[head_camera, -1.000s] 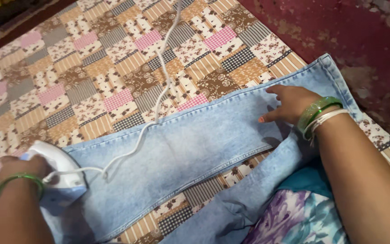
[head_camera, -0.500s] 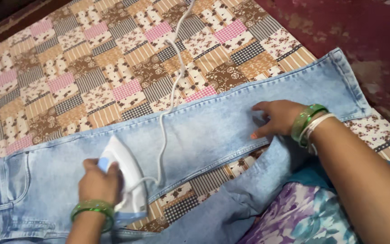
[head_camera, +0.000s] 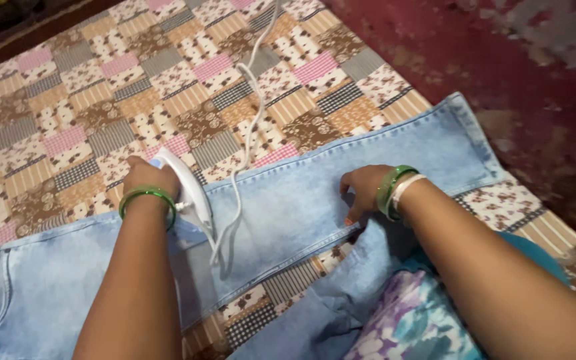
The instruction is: The person irons a pair of light blue jeans laid out on a patterned table. They repeatedly smooth the fabric with their hands and move a white iron across the waistband, pockets, and legs to remove wrinkles.
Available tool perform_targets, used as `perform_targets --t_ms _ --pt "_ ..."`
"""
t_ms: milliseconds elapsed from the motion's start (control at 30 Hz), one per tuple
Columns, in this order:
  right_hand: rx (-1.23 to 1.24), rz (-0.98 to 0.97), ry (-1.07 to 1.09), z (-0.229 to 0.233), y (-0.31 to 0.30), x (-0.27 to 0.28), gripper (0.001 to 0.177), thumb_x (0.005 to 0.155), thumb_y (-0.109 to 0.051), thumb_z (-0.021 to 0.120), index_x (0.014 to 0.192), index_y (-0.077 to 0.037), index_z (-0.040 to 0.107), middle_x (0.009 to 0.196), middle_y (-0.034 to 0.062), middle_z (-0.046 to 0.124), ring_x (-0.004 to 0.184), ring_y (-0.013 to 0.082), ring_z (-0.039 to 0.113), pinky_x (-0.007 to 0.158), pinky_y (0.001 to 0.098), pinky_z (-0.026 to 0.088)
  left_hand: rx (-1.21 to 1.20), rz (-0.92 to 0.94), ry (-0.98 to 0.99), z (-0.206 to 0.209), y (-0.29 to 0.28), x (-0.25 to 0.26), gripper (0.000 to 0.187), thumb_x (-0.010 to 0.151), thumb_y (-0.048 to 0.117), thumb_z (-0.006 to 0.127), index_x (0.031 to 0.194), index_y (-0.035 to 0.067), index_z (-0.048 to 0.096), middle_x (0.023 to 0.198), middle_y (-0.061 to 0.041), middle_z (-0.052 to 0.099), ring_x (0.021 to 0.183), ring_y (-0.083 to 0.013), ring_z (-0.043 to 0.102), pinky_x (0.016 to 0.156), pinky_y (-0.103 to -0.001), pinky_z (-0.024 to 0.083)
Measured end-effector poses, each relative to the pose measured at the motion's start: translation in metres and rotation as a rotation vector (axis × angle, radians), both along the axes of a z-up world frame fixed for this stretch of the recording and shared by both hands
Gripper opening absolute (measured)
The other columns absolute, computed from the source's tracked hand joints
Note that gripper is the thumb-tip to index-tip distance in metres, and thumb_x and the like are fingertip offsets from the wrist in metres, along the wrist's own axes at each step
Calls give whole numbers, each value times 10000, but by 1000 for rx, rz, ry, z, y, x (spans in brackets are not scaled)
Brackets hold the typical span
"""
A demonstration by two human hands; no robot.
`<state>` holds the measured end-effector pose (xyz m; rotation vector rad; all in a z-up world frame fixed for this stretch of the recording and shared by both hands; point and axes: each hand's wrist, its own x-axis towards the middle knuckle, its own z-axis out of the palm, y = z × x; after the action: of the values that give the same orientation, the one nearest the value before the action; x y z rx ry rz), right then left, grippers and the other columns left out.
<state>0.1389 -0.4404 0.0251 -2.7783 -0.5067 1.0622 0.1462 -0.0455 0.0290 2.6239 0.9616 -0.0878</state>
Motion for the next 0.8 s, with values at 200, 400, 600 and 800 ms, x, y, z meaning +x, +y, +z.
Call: perform_targets --t_ms 200,400,600,800 --pt "39 -28 117 18 -34 0 501 700 -509 789 966 -87 843 967 90 835 935 261 789 871 379 578 -61 -61 61 -9 -23 -52 671 945 392 599 1436 -7 376 1264 -387 614 1177 -518 625 1042 -518 482" --pt "-30 -201 -18 69 -82 -25 534 694 -558 831 911 -70 817 851 107 799 827 261 755 802 400 570 -120 -226 -31 -31 -86 -153 619 906 415 630 1343 22 434 1088 -347 699 1050 -525 671 941 -534 527" --pt "83 -302 58 77 -65 -35 463 686 -445 867 936 -83 720 794 91 797 734 229 773 712 372 592 -119 -209 -103 -26 -120 -138 563 911 364 637 1323 21 466 1033 -345 705 992 -534 676 896 -550 532" --pt "144 -215 37 47 -48 -13 392 716 -382 853 930 -82 721 773 100 765 692 235 760 680 387 595 -25 -179 -146 -25 -103 -54 584 913 347 669 1322 -15 465 1066 -386 673 1000 -549 660 922 -554 515"
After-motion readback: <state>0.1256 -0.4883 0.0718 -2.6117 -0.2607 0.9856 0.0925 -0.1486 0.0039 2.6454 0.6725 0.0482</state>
